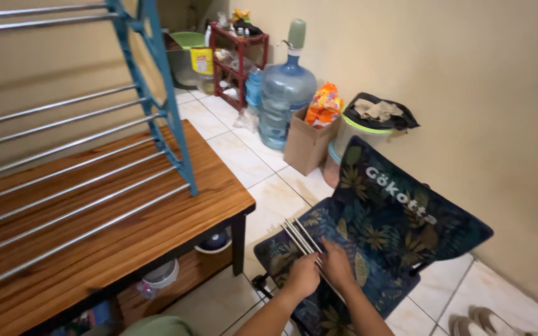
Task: The person repeatedly inserts and removes metal rods from a blue metal rack frame on a wooden table. They handle the rods one at a time, placing them into slots and then taking them out again, without completing a final assembled state.
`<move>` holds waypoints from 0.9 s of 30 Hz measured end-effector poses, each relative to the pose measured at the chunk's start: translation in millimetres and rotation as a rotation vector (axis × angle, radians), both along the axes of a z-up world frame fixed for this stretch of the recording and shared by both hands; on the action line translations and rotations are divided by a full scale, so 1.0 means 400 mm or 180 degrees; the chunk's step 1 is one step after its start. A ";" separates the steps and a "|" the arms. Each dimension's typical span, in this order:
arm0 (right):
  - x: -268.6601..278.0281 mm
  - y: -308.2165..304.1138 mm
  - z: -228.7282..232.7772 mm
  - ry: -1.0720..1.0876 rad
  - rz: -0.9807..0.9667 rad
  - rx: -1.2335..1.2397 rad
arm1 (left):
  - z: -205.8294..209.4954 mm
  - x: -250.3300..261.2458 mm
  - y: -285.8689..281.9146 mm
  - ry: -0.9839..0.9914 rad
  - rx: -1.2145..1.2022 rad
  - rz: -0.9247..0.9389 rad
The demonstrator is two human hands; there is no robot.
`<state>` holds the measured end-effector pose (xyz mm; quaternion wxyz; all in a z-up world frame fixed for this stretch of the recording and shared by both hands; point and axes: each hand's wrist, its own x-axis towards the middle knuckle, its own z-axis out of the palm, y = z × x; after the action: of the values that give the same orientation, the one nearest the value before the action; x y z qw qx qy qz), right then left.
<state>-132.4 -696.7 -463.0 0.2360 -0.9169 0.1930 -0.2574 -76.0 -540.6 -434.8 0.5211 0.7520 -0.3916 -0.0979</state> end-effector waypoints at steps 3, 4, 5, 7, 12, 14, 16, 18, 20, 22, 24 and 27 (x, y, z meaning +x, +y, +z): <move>0.079 0.049 0.076 -0.0358 0.0251 -0.0210 | 0.127 0.018 0.068 -0.0431 -0.0127 0.0092; 0.100 0.073 0.108 -0.0486 0.0344 -0.0098 | 0.176 0.025 0.091 -0.0493 -0.0071 0.0129; 0.115 0.101 0.142 -0.0612 0.0438 0.0015 | 0.226 0.031 0.117 -0.0529 -0.0078 0.0153; 0.159 0.152 0.227 -0.0789 0.0541 0.0160 | 0.320 0.050 0.171 -0.0599 -0.0098 0.0198; 0.246 0.294 0.443 -0.1091 0.0854 -0.0394 | 0.493 0.102 0.327 -0.1237 -0.0439 0.0441; 0.275 0.357 0.524 -0.1166 0.1016 -0.0533 | 0.549 0.136 0.389 -0.1511 -0.0551 0.0561; 0.296 0.421 0.599 -0.1240 0.1146 -0.0629 | 0.601 0.167 0.444 -0.1919 -0.0821 0.0732; 0.311 0.488 0.668 -0.1310 0.1243 -0.0683 | 0.648 0.190 0.499 -0.2132 -0.0732 0.0983; 0.325 0.555 0.732 -0.1373 0.1401 -0.0814 | 0.696 0.221 0.553 -0.2453 -0.0683 0.1249; 0.336 0.622 0.786 -0.1513 0.1515 -0.0977 | 0.740 0.254 0.608 -0.2878 -0.0660 0.1534; 0.346 0.685 0.830 -0.1734 0.1586 -0.1169 | 0.779 0.285 0.663 -0.3086 -0.0571 0.1698; 0.359 0.756 0.882 -0.1646 0.1635 -0.1141 | 0.834 0.332 0.721 -0.3298 -0.0422 0.1999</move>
<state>11.3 -394.2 -110.4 0.1698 -0.8670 -0.1559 -0.4419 56.8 -252.2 -101.2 0.3125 0.7473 -0.3590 0.4637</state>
